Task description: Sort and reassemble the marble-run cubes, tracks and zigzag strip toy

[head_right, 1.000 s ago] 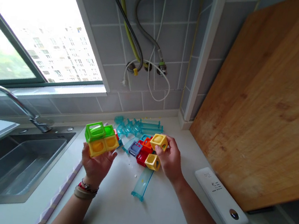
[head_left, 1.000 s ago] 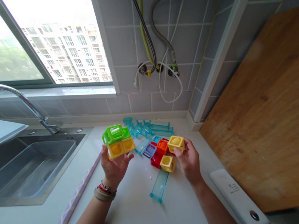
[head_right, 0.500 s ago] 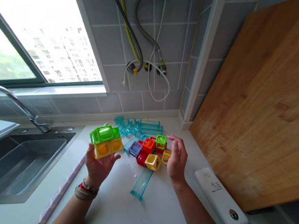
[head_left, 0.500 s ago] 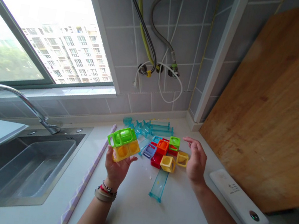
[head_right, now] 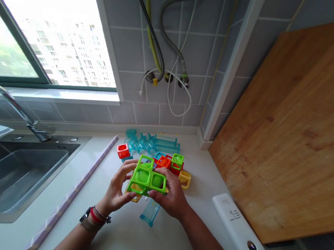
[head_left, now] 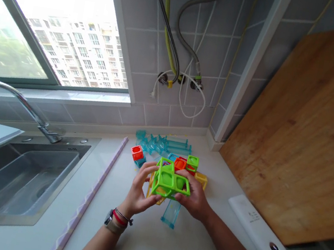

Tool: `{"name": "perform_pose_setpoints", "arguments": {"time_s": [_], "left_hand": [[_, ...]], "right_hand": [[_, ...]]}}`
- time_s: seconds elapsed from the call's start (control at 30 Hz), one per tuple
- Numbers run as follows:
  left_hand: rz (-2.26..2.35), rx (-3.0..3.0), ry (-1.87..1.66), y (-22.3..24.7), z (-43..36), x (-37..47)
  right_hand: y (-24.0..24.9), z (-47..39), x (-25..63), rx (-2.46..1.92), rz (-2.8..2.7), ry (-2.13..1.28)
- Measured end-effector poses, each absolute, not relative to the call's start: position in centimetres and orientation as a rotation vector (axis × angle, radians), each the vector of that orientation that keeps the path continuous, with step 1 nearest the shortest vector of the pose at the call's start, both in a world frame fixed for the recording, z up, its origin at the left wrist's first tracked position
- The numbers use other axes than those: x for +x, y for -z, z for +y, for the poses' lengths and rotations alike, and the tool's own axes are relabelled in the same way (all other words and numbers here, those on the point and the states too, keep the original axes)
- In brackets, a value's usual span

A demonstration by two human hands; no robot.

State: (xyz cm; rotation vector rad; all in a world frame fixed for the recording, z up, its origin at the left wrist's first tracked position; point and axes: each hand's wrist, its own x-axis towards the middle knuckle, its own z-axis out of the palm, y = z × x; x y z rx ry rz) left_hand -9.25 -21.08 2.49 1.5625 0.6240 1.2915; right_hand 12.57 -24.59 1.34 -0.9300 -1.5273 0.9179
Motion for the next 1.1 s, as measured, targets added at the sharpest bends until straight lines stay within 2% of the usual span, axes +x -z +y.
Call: {"name": "perform_pose_setpoints", "arguments": {"time_s": [0.13, 0.27, 0.47, 0.83, 1.1], "left_hand": [[0.617, 1.496, -1.248, -2.4, -21.3, -8.8], [0.561, 1.325, -1.336, -1.5, -20.2, -9.2], [0.639, 1.135, -1.502, -1.2, -18.7, -10.1], [0.686, 1.207, -1.506, -1.4, -18.5, -9.6], [0.665, 1.257, -1.498, -1.5, -18.5, -9.5]], "right_hand": [[-1.2, -24.6, 12.5, -0.92, -1.404, -1.03], [-1.4, -23.5, 13.4, -0.838, -1.033, -1.099], [-1.5, -20.8, 16.9, -1.105, -0.607, -0.577], [-0.1, -20.5, 16.5, -1.321, -0.973, -0.499], [-0.7, -20.6, 17.8, -1.292, -0.767, -0.27]]}}
